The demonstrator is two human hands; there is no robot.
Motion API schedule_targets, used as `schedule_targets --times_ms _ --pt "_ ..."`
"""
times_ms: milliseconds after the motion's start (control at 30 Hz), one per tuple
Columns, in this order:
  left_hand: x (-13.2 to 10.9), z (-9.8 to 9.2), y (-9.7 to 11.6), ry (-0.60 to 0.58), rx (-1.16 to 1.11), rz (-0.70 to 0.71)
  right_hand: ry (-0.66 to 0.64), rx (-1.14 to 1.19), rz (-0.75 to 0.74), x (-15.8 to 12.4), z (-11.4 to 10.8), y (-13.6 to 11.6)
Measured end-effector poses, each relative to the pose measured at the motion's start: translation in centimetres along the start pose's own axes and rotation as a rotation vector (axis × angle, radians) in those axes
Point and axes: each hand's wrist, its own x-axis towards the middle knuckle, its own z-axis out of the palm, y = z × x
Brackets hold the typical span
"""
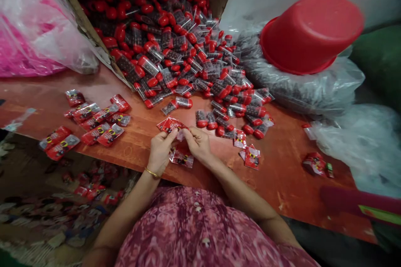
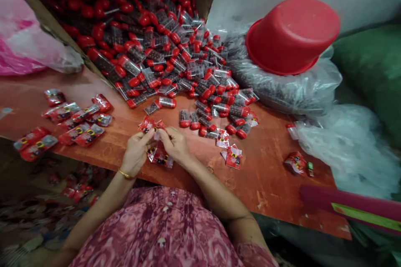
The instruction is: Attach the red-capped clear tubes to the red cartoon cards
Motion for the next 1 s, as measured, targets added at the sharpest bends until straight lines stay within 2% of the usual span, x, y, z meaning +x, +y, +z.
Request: schedule_targets --times_ms 67,133,233,333,467,567,767,900,1000 --pt "0.3 -0.2 0.5 0.011 -0.024 -0.027 -0.098 -0.170 -0.050 1.2 -1.9 1.1" --pt "0.5 -0.3 0.9 0.020 -0.036 -0.029 -0.204 -0.454 -0.125 2.6 -4.2 2.4" --pt "0.6 -0.3 1.0 -0.014 -0.033 -0.054 -0.373 -0.775 -0.129 4.4 -6.5 4.0" --pt "0.5 -0.1 0.7 -0.072 -0.025 -0.104 -0.490 -0.868 -0.153 4.7 -6.5 4.1" --pt "0.3 -0.3 0.5 -0.109 0.000 -0.139 -0.592 -0.831 -0.197 4.0 -5.8 3.0" --pt "0.1 -1.0 0.8 -0.098 0.011 -0.125 -0.604 -0.789 -0.230 3.6 -6.0 2.7" --pt "0.0 -1.6 1.2 0.009 0.018 -0.034 -0.633 -0.789 -0.261 3.7 -6.2 3.3" --pt "0.0 -1.1 1.3 -0.006 0.027 -0.073 -0.486 -0.795 -0.126 3.0 -6.3 4.0" --pt "0.0 -0.4 1.2 -0.012 0.052 -0.075 -0.297 -0.591 -0.010 1.3 -6.5 3.7"
